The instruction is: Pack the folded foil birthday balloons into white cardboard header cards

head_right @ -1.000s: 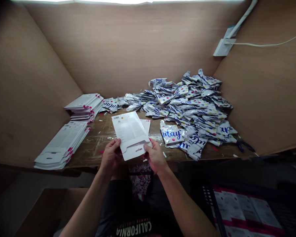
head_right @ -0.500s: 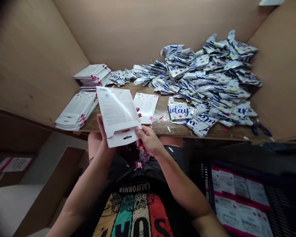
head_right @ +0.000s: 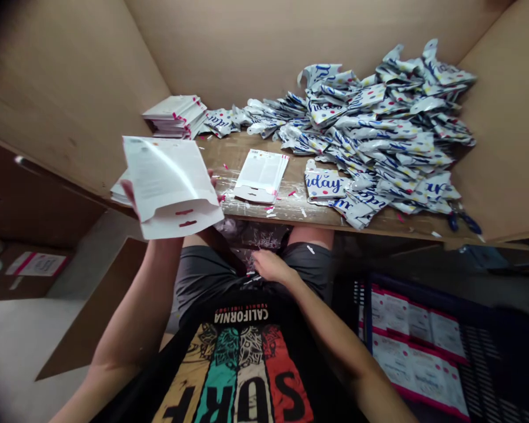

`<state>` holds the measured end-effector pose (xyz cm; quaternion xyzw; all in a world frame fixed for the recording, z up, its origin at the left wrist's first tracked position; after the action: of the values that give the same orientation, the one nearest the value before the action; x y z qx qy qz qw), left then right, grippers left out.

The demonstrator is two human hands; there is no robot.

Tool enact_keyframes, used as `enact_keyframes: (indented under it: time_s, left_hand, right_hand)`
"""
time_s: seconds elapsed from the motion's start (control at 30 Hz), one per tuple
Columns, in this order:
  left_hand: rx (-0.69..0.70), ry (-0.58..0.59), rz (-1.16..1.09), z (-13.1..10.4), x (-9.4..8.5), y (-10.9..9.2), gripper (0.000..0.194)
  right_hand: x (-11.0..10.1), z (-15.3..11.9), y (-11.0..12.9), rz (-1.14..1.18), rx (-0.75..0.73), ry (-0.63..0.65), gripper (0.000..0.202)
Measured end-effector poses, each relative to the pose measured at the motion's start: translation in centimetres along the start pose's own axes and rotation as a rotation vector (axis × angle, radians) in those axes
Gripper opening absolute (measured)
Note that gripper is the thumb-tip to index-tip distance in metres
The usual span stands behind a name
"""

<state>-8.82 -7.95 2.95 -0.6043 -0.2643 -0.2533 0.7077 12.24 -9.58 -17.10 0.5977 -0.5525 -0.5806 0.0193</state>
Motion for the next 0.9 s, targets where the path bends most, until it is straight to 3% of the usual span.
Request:
enact_keyframes:
  time_s: [0.07,0.13,0.2,0.3,0.43,0.57,0.67,0.73,0.83,0.9]
  left_hand:
    - [0.058,0.029,0.03,-1.1,-0.9,-1.4,0.113]
    - [0.112,0.009,0.081,-2.3,-2.0,-2.8,0.109]
    - [0.157,-0.021,0.128,-3.4,-2.8,-4.3,0.106]
    - [0.191,-0.033,0.165,-4.7,-3.8,-6.0,0.106]
    - [0.22,-0.074,0.128,-6.9,-5.9,-6.5,0.103]
    - [0.195,-0.148,0.058,-9.9,-8.7,-6.0,0.106]
    - [0.232,-0.192,0.014,-11.9,-10.5,-7.4,0.104]
    - [0.27,-0.201,0.011,-12.7,-11.2,-9.2,0.104]
    - [0.272,-0.196,0.006,-12.8,-11.7,-11.2,0.104]
    - [0.191,-0.181,-0.014,-11.7,-11.7,-10.7,0.106]
  right_hand:
    - [0.0,-0.6,-1.7,-0.079,0.073,-0.072,0.043]
    - [0.0,-1.7,-3.3,-0.152,0.141,-0.065,0.047]
    - [0.8,-2.8,-4.7,-0.206,0.19,0.006,0.056]
    - [4.1,-3.8,-5.3,-0.208,0.181,0.16,0.073]
    - [9.1,-4.4,-4.6,-0.161,0.107,0.236,0.059]
    - [11.1,-5.3,-4.9,-0.176,0.127,0.156,0.047]
    - [10.7,-5.6,-5.6,-0.203,0.156,0.068,0.045]
    - [9.3,-5.4,-5.9,-0.191,0.173,-0.061,0.045]
    - [5.1,-5.1,-5.0,-0.115,0.201,-0.361,0.047]
    - [1.8,-4.8,-3.0,0.009,0.179,-0.506,0.047]
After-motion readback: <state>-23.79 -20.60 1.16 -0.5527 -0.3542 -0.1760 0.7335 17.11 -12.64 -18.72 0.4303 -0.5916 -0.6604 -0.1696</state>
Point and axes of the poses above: each hand's wrist, its own z-axis towards the middle knuckle, its own x-axis out of the palm, y = z × x, the point moved 5 cm from there along z, towards the middle knuckle, and after that the axes turned 6 degrees about -z, right-handed, at the moved point
